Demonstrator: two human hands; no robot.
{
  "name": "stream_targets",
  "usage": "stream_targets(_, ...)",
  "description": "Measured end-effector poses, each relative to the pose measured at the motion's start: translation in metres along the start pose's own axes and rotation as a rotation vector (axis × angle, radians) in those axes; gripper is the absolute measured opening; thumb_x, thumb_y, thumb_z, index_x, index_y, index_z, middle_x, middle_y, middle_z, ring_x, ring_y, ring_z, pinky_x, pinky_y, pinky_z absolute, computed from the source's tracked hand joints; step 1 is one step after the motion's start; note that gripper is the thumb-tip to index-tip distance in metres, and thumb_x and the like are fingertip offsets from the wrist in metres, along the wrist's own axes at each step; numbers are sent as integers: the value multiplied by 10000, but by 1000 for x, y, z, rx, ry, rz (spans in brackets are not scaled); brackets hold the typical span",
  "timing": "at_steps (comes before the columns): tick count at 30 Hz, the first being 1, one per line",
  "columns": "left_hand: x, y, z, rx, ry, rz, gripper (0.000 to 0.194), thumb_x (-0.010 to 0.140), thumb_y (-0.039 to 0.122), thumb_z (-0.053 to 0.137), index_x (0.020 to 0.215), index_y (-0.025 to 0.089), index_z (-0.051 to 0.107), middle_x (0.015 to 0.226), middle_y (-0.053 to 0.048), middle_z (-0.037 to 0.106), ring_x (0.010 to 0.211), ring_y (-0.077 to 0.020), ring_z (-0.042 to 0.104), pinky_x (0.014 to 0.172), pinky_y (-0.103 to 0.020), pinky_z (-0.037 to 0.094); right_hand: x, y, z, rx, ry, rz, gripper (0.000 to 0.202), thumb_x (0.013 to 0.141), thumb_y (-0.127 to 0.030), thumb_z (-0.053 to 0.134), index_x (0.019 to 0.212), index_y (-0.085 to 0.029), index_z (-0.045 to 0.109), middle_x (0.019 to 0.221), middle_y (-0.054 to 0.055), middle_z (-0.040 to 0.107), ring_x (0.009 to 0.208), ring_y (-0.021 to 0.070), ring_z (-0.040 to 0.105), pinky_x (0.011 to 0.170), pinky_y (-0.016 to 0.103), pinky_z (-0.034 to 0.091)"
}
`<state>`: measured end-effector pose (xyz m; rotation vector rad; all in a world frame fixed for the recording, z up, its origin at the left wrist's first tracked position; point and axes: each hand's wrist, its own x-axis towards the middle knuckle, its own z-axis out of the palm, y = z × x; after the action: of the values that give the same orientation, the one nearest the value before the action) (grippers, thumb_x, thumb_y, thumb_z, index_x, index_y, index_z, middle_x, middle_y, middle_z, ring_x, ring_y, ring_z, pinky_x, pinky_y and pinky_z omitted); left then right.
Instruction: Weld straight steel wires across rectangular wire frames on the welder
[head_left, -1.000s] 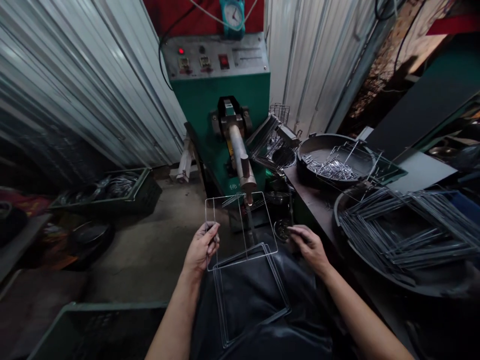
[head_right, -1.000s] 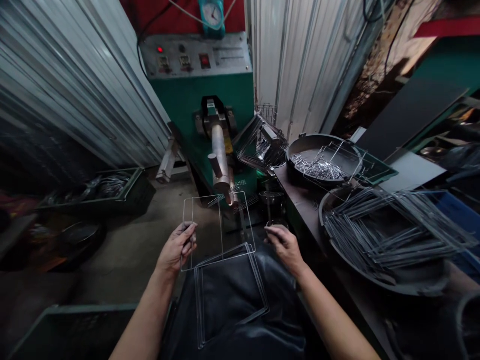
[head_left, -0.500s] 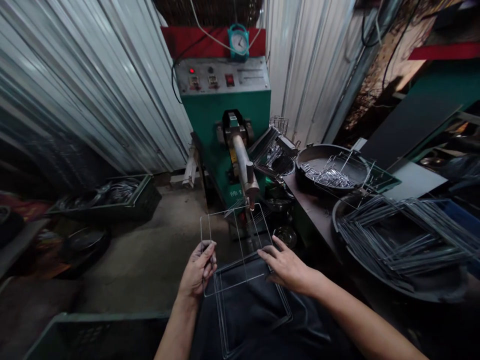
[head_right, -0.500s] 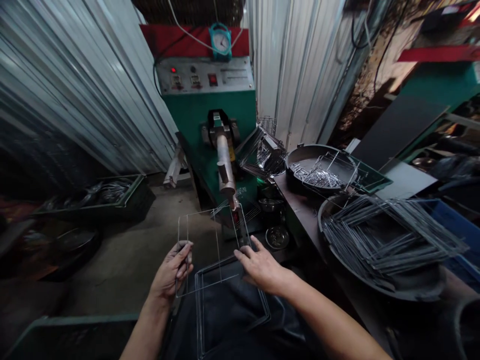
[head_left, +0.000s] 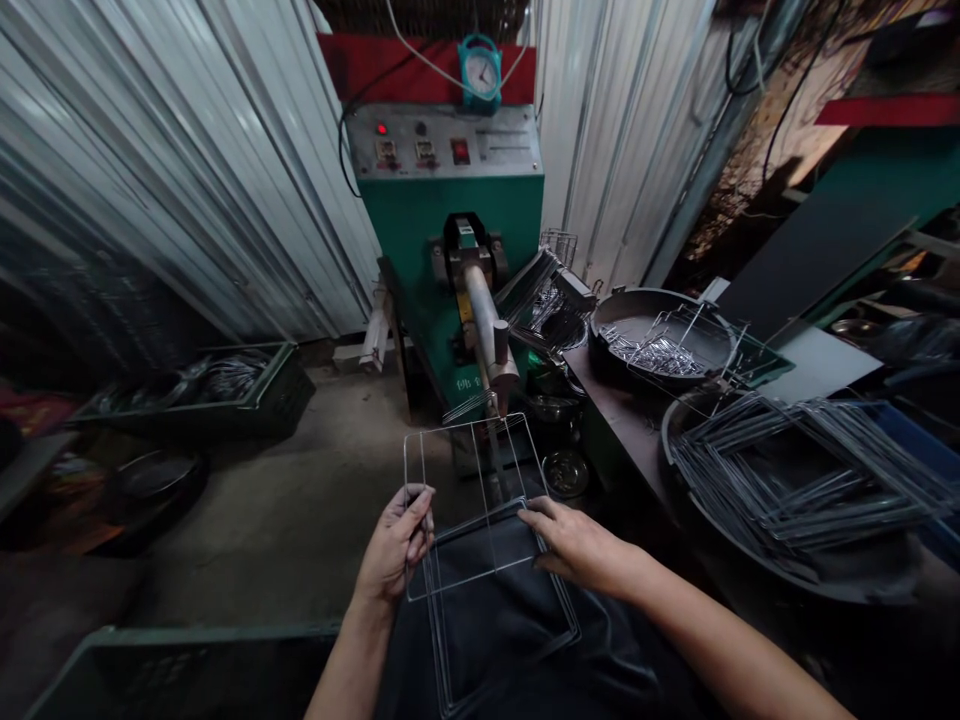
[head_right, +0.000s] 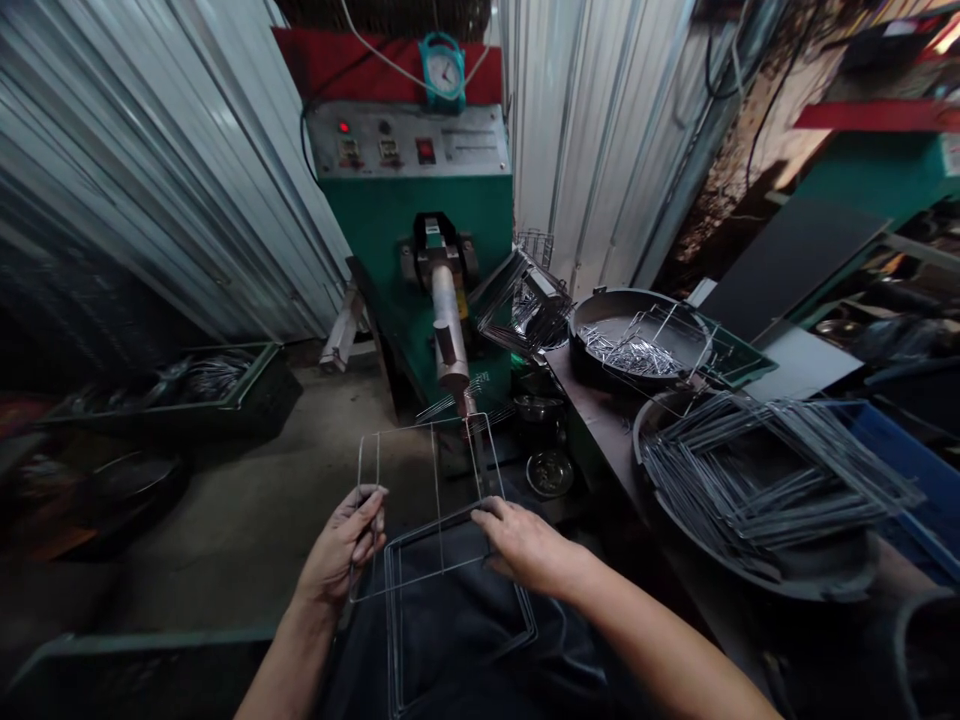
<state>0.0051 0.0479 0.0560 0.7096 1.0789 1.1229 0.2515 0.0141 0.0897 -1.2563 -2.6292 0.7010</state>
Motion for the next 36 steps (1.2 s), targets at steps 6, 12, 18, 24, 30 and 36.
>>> stream_targets(6, -6, -3, -2, -2, 18, -10, 260, 667, 359, 631, 795, 181, 492, 469, 81, 497, 249, 27, 227, 292, -97, 234, -5, 0, 3, 17, -15, 8, 611, 732, -169, 575, 1283, -166, 312, 1209, 145, 391, 1051, 231, 470, 859, 341, 412)
stream_targets(12, -8, -5, 0, -3, 38, -10, 265, 665, 367, 633, 790, 179, 493, 485, 80, 504, 251, 31, 241, 311, -100, 278, -6, -7, -4, 1, -23, 34, 606, 715, -169, 602, 1260, -155, 339, 1181, 145, 415, 1023, 242, 496, 841, 348, 426)
stream_targets(18, -10, -5, 3, -1, 65, 10, 282, 643, 374, 645, 776, 173, 498, 481, 79, 505, 252, 34, 243, 318, -99, 301, -5, -9, -9, -40, -30, 21, 573, 722, -161, 589, 1244, -125, 356, 1173, 155, 422, 999, 236, 508, 820, 337, 437)
stream_targets(24, -10, -7, 1, -11, 64, 13, 290, 637, 374, 650, 778, 175, 493, 474, 80, 501, 250, 27, 246, 296, -94, 266, -2, -12, -12, -34, -58, 43, 551, 725, -159, 581, 1234, -141, 369, 1162, 141, 436, 934, 210, 536, 787, 324, 443)
stream_targets(30, -10, -8, -1, -5, 54, 3, 283, 647, 381, 641, 778, 183, 488, 469, 85, 491, 247, 24, 247, 305, -103, 291, -2, -11, -10, -66, -61, 31, 555, 726, -171, 588, 1234, -138, 368, 1175, 147, 431, 914, 220, 544, 773, 328, 453)
stream_targets(36, -11, -8, 0, -29, 48, 3, 286, 638, 376, 649, 778, 183, 490, 480, 82, 501, 246, 26, 244, 295, -97, 269, -1, -12, -11, -101, -55, 17, 556, 709, -144, 602, 1217, -118, 377, 1130, 146, 453, 906, 223, 547, 759, 328, 461)
